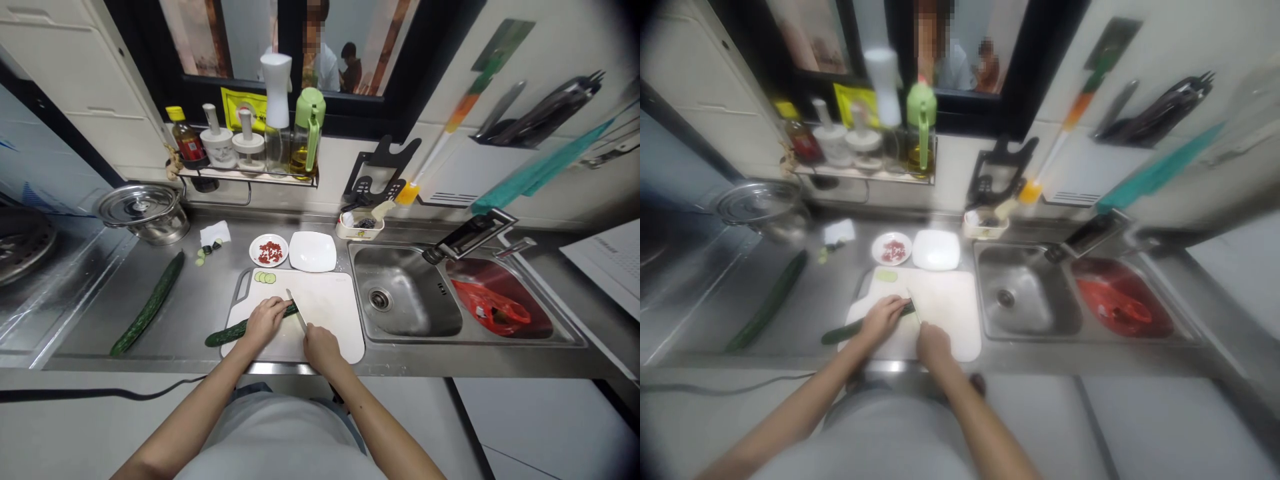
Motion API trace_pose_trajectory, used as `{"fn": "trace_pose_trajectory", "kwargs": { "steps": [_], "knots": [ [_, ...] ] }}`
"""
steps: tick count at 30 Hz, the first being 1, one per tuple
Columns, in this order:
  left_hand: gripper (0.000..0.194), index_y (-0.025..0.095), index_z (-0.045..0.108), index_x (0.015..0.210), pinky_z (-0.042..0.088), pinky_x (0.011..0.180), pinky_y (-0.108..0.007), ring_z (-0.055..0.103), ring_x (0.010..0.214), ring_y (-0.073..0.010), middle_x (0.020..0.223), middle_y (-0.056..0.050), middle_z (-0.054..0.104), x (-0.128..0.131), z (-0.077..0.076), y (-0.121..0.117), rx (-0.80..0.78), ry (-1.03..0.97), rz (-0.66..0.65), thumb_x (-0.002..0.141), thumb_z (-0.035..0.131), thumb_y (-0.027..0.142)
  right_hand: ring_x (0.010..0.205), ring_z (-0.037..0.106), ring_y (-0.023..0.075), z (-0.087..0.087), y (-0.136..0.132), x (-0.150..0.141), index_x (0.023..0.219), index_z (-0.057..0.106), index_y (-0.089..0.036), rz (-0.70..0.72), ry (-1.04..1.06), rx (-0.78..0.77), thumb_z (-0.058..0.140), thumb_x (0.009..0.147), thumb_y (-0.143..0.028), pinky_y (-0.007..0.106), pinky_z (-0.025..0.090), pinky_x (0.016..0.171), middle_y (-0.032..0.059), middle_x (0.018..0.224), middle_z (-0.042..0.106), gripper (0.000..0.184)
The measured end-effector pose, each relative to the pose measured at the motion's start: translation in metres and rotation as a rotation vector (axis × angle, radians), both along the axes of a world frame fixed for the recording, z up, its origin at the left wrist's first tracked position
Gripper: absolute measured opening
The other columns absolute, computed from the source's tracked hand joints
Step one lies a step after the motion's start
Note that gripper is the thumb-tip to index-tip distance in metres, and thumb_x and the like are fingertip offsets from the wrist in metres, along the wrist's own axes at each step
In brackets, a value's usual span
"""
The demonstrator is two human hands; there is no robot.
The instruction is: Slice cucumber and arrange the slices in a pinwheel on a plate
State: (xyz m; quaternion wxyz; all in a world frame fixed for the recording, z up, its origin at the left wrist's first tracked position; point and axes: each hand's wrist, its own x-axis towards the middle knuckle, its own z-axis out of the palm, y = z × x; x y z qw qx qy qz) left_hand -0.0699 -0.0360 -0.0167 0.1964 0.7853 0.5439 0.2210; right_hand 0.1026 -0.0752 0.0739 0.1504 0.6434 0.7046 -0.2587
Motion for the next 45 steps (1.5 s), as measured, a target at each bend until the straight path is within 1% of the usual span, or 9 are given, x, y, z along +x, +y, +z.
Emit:
{"fn": "trace_pose_trajectory", "kwargs": {
  "steps": [3, 8, 12, 24, 30, 35, 39, 42, 45],
  "knots": [
    [0.032, 0.030, 0.064, 0.119, 0.045, 0.085, -0.029, 0.056, 0.096, -0.0167, 0.105, -0.003, 0.063, 0.000, -0.001, 0.000, -0.003, 0.002, 0.002, 0.094, 0.045, 0.025, 0.099, 0.064, 0.0242, 0.000, -0.001, 0.001, 0.110, 0.059, -0.010, -0.001, 0.004, -0.003, 0.036, 0.092, -0.013, 0.030, 0.043, 0.076, 0.0170, 0.102, 0.068, 0.030],
    [0.031, 0.030, 0.064, 0.118, 0.045, 0.085, -0.028, 0.056, 0.095, -0.0162, 0.105, -0.003, 0.063, 0.001, 0.000, -0.001, -0.003, -0.002, 0.016, 0.094, 0.045, 0.025, 0.100, 0.064, 0.0248, 0.001, -0.014, 0.008, 0.113, 0.058, -0.011, -0.008, -0.008, -0.044, 0.036, 0.091, -0.011, 0.030, 0.043, 0.075, 0.0161, 0.101, 0.069, 0.031],
    [0.031, 0.030, 0.064, 0.118, 0.045, 0.084, -0.028, 0.056, 0.093, -0.0160, 0.105, -0.003, 0.064, 0.001, 0.000, -0.001, -0.006, -0.003, 0.016, 0.093, 0.046, 0.024, 0.101, 0.064, 0.0245, 0.000, -0.019, 0.010, 0.113, 0.058, -0.011, -0.009, -0.012, -0.045, 0.035, 0.092, -0.011, 0.030, 0.043, 0.077, 0.0166, 0.099, 0.069, 0.032],
    [0.032, 0.030, 0.064, 0.119, 0.045, 0.085, -0.029, 0.056, 0.095, -0.0166, 0.107, -0.003, 0.063, 0.000, 0.000, -0.001, 0.011, 0.003, 0.000, 0.093, 0.046, 0.024, 0.097, 0.065, 0.0234, -0.010, 0.005, -0.005, 0.110, 0.059, -0.010, -0.001, -0.002, 0.038, 0.034, 0.092, -0.012, 0.029, 0.044, 0.076, 0.0170, 0.099, 0.069, 0.031],
    [0.031, 0.029, 0.064, 0.118, 0.045, 0.085, -0.029, 0.056, 0.095, -0.0172, 0.105, -0.003, 0.064, -0.001, 0.000, 0.001, -0.002, -0.001, 0.002, 0.093, 0.046, 0.025, 0.096, 0.065, 0.0239, -0.012, 0.004, -0.004, 0.108, 0.060, -0.010, -0.008, 0.005, 0.044, 0.034, 0.092, -0.012, 0.030, 0.044, 0.076, 0.0170, 0.099, 0.069, 0.031],
    [0.030, 0.029, 0.065, 0.117, 0.045, 0.084, -0.029, 0.056, 0.095, -0.0171, 0.105, -0.003, 0.064, 0.000, 0.002, 0.001, -0.016, -0.003, 0.011, 0.094, 0.045, 0.025, 0.097, 0.065, 0.0248, -0.009, -0.004, -0.001, 0.109, 0.059, -0.010, -0.013, -0.010, 0.008, 0.035, 0.092, -0.011, 0.031, 0.044, 0.074, 0.0167, 0.099, 0.068, 0.029],
    [0.031, 0.029, 0.064, 0.117, 0.045, 0.085, -0.029, 0.056, 0.096, -0.0170, 0.106, -0.003, 0.064, 0.000, 0.002, 0.000, -0.018, -0.008, 0.012, 0.094, 0.044, 0.025, 0.096, 0.066, 0.0254, -0.010, -0.009, 0.001, 0.109, 0.059, -0.010, -0.028, -0.015, -0.002, 0.037, 0.090, -0.011, 0.031, 0.044, 0.074, 0.0166, 0.099, 0.068, 0.029],
    [0.031, 0.029, 0.064, 0.118, 0.045, 0.085, -0.029, 0.056, 0.096, -0.0169, 0.107, -0.002, 0.064, 0.000, 0.002, 0.000, -0.022, -0.008, 0.018, 0.094, 0.043, 0.025, 0.097, 0.065, 0.0249, -0.013, -0.006, -0.001, 0.109, 0.059, -0.010, -0.025, -0.015, 0.016, 0.034, 0.091, -0.011, 0.031, 0.044, 0.074, 0.0165, 0.099, 0.069, 0.031],
    [0.031, 0.030, 0.064, 0.118, 0.045, 0.086, -0.028, 0.056, 0.097, -0.0169, 0.108, -0.002, 0.064, 0.000, 0.001, 0.000, -0.028, -0.003, 0.023, 0.094, 0.044, 0.026, 0.097, 0.065, 0.0235, -0.015, 0.005, -0.007, 0.108, 0.060, -0.011, -0.022, -0.004, 0.038, 0.033, 0.091, -0.010, 0.030, 0.044, 0.075, 0.0165, 0.099, 0.069, 0.032]
  ]
}}
